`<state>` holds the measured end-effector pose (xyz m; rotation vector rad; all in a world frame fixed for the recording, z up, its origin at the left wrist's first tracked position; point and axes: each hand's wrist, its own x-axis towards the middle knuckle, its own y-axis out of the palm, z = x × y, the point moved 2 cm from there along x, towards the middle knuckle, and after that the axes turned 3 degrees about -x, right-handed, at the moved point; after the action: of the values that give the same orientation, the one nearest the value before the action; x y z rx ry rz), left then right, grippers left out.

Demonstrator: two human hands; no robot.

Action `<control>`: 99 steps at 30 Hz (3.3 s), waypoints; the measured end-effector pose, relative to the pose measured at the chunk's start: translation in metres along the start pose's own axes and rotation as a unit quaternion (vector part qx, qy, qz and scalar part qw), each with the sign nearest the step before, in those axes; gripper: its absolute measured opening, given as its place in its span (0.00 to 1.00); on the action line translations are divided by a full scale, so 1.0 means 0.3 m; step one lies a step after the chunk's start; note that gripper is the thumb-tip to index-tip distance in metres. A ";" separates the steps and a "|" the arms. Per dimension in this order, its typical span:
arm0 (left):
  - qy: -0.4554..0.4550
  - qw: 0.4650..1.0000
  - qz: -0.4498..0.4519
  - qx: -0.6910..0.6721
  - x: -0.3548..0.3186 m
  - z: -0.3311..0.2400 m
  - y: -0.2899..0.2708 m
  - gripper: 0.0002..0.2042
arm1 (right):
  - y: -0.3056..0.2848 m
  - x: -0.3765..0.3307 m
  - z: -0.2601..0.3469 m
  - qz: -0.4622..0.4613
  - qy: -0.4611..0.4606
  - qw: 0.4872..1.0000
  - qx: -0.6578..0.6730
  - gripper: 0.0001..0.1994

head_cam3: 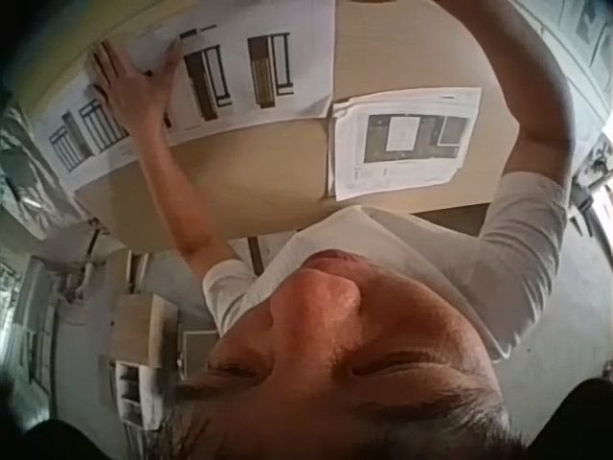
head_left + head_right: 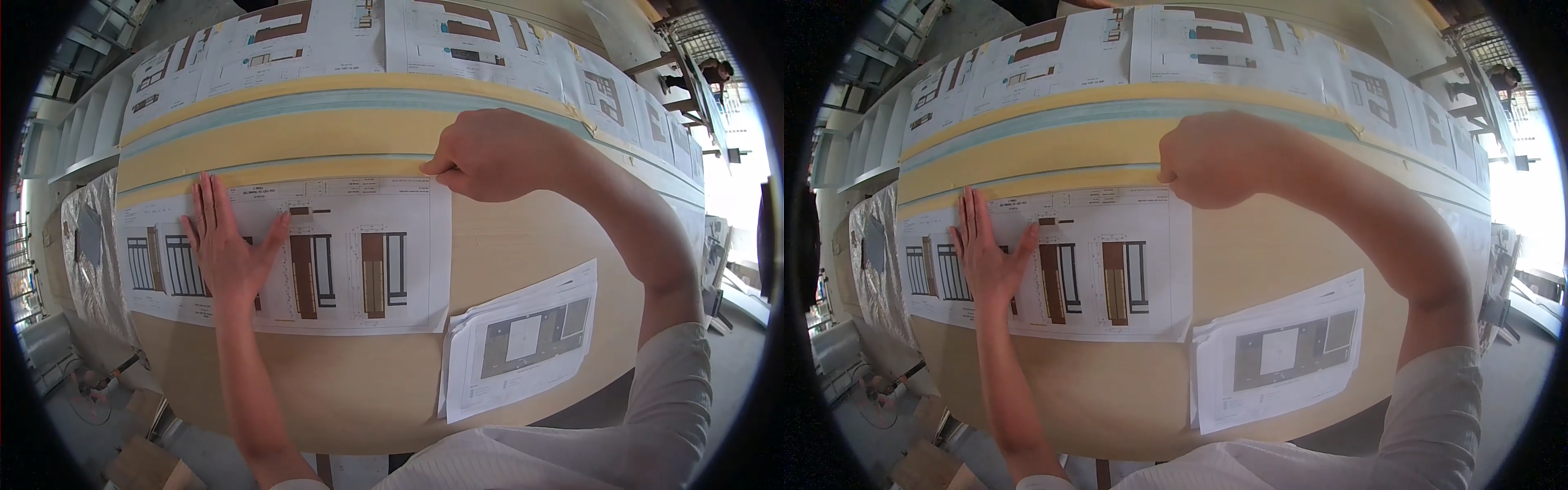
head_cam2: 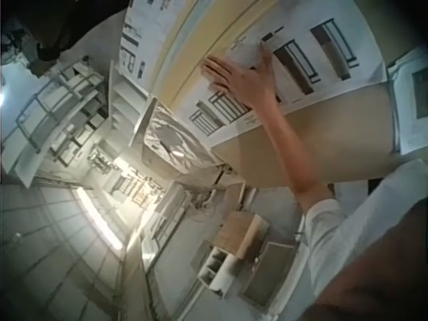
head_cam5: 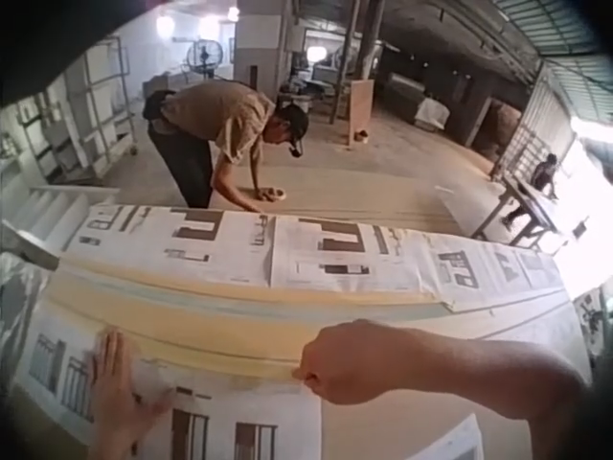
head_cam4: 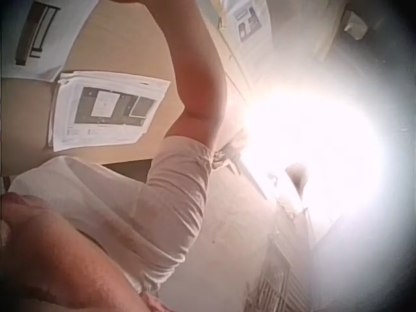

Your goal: Taping design blueprints and technical documents onto a manufacturing work table.

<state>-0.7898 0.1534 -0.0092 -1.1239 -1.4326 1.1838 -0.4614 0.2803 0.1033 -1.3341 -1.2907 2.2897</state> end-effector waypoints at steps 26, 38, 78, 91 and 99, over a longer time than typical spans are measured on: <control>0.016 1.000 -0.007 0.003 -0.001 0.001 -0.004 0.59 | 0.024 0.026 0.022 0.003 0.007 0.997 -0.071 0.14; 0.014 1.000 0.001 0.003 0.002 -0.004 -0.013 0.59 | 0.013 0.032 0.025 0.010 0.024 0.997 -0.066 0.14; 0.190 0.982 0.011 -0.012 -0.077 -0.577 0.063 0.42 | 0.257 -0.226 -0.463 -0.355 -0.196 0.883 0.234 0.19; 0.061 0.974 -0.136 -0.172 -0.378 -0.757 -0.147 0.12 | 0.494 -0.111 -0.545 -0.373 -0.328 0.690 0.526 0.18; -0.211 0.947 -0.024 -0.240 -0.875 -0.913 -0.112 0.14 | 0.470 -0.130 -0.548 -0.340 -0.276 0.749 0.497 0.14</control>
<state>-0.4844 -0.0715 0.0245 -1.1888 -2.1517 1.1112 -0.2762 0.2709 -0.0154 0.1797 -0.3046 2.2040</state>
